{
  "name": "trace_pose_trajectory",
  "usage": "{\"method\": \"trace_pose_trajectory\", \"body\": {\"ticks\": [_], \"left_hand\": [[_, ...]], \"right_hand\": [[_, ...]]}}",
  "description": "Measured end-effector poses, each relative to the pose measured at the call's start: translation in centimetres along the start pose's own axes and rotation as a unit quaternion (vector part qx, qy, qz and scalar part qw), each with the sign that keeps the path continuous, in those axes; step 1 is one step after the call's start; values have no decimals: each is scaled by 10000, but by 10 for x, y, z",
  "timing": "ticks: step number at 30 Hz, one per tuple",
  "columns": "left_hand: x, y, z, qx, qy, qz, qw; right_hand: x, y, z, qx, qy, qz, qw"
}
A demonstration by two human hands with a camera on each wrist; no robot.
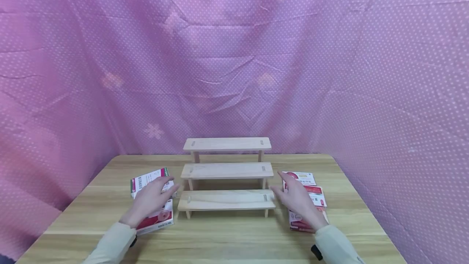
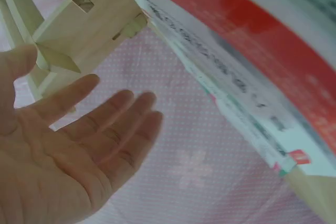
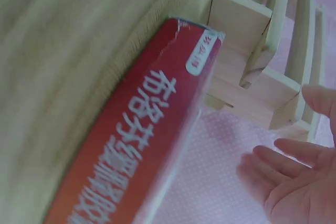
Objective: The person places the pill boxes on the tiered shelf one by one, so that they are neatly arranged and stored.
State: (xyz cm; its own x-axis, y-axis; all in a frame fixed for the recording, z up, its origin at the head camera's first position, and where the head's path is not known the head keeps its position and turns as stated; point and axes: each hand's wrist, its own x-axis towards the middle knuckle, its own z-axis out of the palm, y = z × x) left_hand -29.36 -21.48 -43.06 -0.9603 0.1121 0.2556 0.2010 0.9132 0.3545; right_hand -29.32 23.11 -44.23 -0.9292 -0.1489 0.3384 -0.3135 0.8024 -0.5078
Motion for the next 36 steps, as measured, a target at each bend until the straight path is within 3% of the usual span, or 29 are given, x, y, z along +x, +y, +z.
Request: {"method": "trace_pose_trajectory", "body": {"ticks": [4,8,12,15,19,22,26,29,31,36], "left_hand": [[1,-12,-7,-721,-82,-143,9973],[-1,-30,-10,-1235,-307,-207,9916],[-6,-45,-12,-1609,-667,-41,9847],[-13,-55,-15,-1784,-932,213,9793],[-22,-69,-17,-1686,-1175,412,9778],[-30,-78,-19,-1532,-1251,440,9792],[-38,-88,-22,-1269,-1299,798,9801],[-43,-93,-22,-1007,-1228,1082,9814],[-47,-95,-22,-872,-1133,1135,9832],[-56,-97,-18,-558,-1165,848,9880]], "right_hand": [[2,4,0,975,-16,456,9942],[1,8,2,1734,-453,989,9788],[-2,11,3,2377,-911,1316,9581],[-4,13,5,2792,-1204,1265,9442],[-6,14,6,3101,-1471,1080,9330],[-8,15,7,3338,-1600,1189,9213],[-8,16,8,3519,-1736,1431,9086],[-8,16,10,3425,-1743,1484,9112],[-8,15,11,3437,-1710,1499,9111],[-10,15,16,3693,-1721,1525,9004]]}}
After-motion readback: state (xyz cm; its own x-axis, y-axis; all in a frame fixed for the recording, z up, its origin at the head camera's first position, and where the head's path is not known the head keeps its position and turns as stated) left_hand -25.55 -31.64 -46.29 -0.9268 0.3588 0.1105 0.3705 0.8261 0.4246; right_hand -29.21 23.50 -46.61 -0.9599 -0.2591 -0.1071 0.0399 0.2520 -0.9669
